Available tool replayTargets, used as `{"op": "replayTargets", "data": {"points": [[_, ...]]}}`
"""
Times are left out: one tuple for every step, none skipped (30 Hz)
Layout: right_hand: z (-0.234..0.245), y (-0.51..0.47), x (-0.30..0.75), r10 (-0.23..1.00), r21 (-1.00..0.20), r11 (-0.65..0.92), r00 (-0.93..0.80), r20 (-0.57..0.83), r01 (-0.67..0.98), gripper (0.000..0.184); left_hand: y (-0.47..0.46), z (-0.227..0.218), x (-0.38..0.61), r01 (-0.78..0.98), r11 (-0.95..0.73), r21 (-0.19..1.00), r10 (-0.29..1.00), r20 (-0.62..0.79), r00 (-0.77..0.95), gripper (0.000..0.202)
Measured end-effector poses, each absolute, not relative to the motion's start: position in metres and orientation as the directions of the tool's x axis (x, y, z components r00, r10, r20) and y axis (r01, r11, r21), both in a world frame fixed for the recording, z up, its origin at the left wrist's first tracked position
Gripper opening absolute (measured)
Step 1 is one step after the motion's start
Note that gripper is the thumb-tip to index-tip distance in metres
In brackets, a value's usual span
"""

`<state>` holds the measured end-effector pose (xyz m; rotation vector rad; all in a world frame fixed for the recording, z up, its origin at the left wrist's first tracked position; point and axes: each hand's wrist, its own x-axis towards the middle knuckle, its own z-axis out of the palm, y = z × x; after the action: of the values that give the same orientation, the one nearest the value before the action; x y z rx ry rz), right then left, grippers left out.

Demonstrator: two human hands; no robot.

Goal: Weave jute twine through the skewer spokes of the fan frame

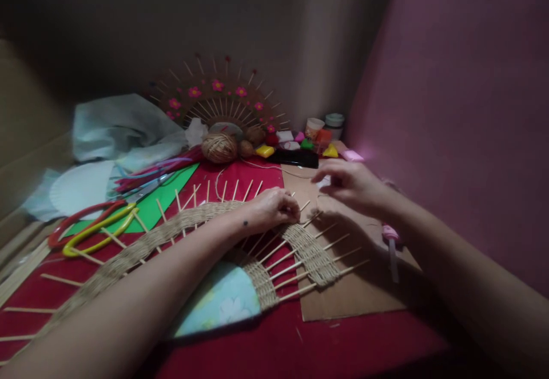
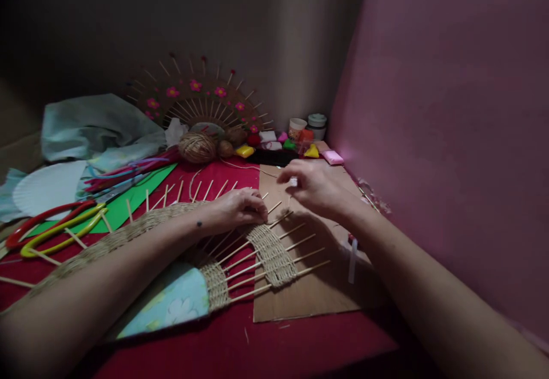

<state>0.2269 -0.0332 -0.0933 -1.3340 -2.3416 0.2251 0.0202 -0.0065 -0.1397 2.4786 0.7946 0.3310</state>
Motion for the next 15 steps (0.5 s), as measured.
{"op": "replayTargets", "data": {"points": [[-0.094, -0.038, 0.222, 0.822, -0.362, 0.568, -0.535, 0.197, 0.739, 0.018, -0.007, -0.140, 0.020, 0.472, -0.698, 0.538, 0.597, 0.074, 0.799, 0.013], [-0.096, -0.042, 0.218, 0.786, -0.368, 0.602, -0.607, 0.117, 0.709, 0.019, -0.007, -0.139, 0.020, 0.475, -0.698, 0.535, 0.600, 0.076, 0.797, 0.013], [-0.099, -0.044, 0.215, 0.759, -0.361, 0.621, -0.648, 0.059, 0.695, 0.017, -0.007, -0.139, 0.020, 0.480, -0.697, 0.533, 0.605, 0.077, 0.792, 0.014], [-0.102, -0.044, 0.212, 0.752, -0.341, 0.625, -0.658, 0.024, 0.702, 0.016, -0.007, -0.139, 0.020, 0.486, -0.694, 0.532, 0.610, 0.076, 0.788, 0.014], [-0.107, -0.043, 0.210, 0.757, -0.316, 0.623, -0.654, 0.011, 0.716, 0.014, -0.007, -0.139, 0.020, 0.490, -0.691, 0.531, 0.615, 0.074, 0.785, 0.015], [-0.112, -0.041, 0.209, 0.765, -0.292, 0.618, -0.644, 0.009, 0.730, 0.013, -0.007, -0.139, 0.020, 0.492, -0.690, 0.531, 0.616, 0.073, 0.784, 0.015], [-0.117, -0.039, 0.209, 0.772, -0.271, 0.614, -0.635, 0.010, 0.741, 0.013, -0.007, -0.140, 0.020, 0.492, -0.689, 0.533, 0.615, 0.069, 0.786, 0.014], [-0.122, -0.038, 0.208, 0.774, -0.258, 0.614, -0.633, 0.014, 0.746, 0.014, -0.007, -0.140, 0.020, 0.492, -0.688, 0.534, 0.613, 0.065, 0.787, 0.014], [-0.125, -0.037, 0.209, 0.773, -0.251, 0.617, -0.634, 0.019, 0.746, 0.016, -0.007, -0.140, 0.019, 0.490, -0.686, 0.537, 0.611, 0.061, 0.789, 0.014], [-0.128, -0.037, 0.209, 0.775, -0.246, 0.617, -0.632, 0.026, 0.747, 0.017, -0.007, -0.140, 0.019, 0.489, -0.684, 0.541, 0.612, 0.060, 0.789, 0.014], [-0.128, -0.038, 0.210, 0.780, -0.244, 0.612, -0.625, 0.034, 0.752, 0.018, -0.007, -0.139, 0.019, 0.489, -0.683, 0.543, 0.612, 0.060, 0.788, 0.014], [-0.127, -0.040, 0.211, 0.788, -0.239, 0.604, -0.614, 0.038, 0.761, 0.018, -0.008, -0.139, 0.019, 0.487, -0.682, 0.545, 0.612, 0.061, 0.789, 0.014], [-0.125, -0.042, 0.212, 0.795, -0.232, 0.596, -0.605, 0.035, 0.769, 0.018, -0.008, -0.139, 0.018, 0.486, -0.683, 0.545, 0.612, 0.063, 0.788, 0.013], [-0.122, -0.045, 0.213, 0.800, -0.226, 0.588, -0.599, 0.026, 0.776, 0.018, -0.008, -0.139, 0.018, 0.486, -0.685, 0.542, 0.612, 0.067, 0.788, 0.013], [-0.119, -0.047, 0.215, 0.806, -0.216, 0.579, -0.591, 0.013, 0.786, 0.018, -0.008, -0.139, 0.018, 0.487, -0.689, 0.537, 0.612, 0.071, 0.788, 0.013]]}}
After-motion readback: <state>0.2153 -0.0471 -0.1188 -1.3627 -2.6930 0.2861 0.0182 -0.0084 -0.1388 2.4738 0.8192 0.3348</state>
